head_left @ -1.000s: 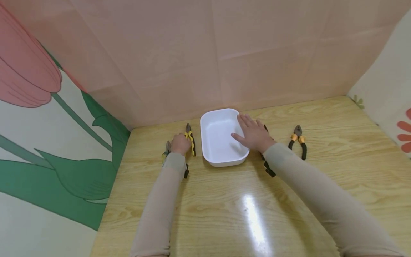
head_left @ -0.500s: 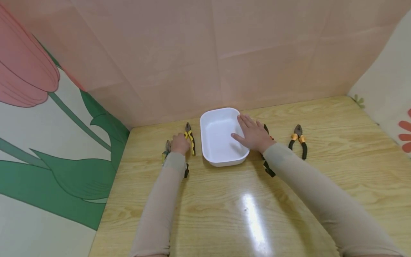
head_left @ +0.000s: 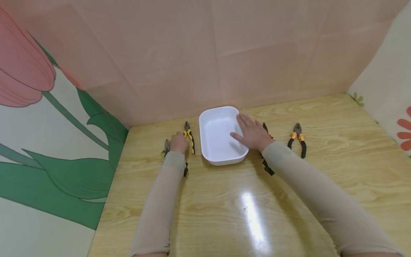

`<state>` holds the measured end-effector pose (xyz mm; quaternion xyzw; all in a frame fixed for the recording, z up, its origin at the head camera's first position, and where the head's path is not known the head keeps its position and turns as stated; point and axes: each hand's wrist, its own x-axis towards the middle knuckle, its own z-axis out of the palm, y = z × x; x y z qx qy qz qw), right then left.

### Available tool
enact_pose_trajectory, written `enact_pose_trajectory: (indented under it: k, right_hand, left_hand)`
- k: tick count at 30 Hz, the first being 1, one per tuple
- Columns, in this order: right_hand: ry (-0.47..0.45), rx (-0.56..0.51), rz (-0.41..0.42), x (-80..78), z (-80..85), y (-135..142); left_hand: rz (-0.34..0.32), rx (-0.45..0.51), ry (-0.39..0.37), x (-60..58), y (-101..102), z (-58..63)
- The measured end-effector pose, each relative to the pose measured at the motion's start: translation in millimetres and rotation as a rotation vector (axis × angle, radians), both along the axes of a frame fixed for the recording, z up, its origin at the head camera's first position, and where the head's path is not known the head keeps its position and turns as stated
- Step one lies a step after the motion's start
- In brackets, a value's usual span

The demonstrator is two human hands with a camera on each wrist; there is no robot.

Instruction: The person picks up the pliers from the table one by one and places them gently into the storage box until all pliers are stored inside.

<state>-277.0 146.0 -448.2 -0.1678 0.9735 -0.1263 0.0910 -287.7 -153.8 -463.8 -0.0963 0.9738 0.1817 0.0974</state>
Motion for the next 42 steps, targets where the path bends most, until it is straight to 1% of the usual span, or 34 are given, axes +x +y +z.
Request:
enact_pose_trajectory:
  k: [7,12,22,30,33,37,39,42]
  right_hand:
    - [0.014,0.017,0.011,-0.3,-1.0,-1]
    - [0.015,0.012,0.011,0.2,-0.6,-1]
    - [0.013,0.012,0.01,0.1,-1.1,-2]
    - [0.01,0.004,0.004,0.0,-0.8,-2]
    - [0.011,0.004,0.0,1.1,0.9,-1]
    - [0.012,0.008,-0.004,2.0,1.9,-1]
    - [0.009,0.006,-0.002,2.4,2.1,-2]
    - [0.01,0.008,-0.002,2.7,2.2,-2]
  left_hand:
    - [0.027,0.073,0.002,2.9,-3,0.6]
    - [0.023,0.087,0.004,2.2,-4,0.2]
    - [-0.029,0.027,0.038,1.8,-7,-1.0]
    - [-0.067,0.052,0.09,-1.3,-12,-3.0]
    - [-0.08,0.086,0.091,-4.3,-15,-5.2]
    - [-0.054,0.171,0.051,-7.8,-19,-8.5]
    - [-0.018,0.235,0.023,-7.9,-19,-8.0]
    - [0.044,0.394,-0.034,-5.1,-20,-4.8]
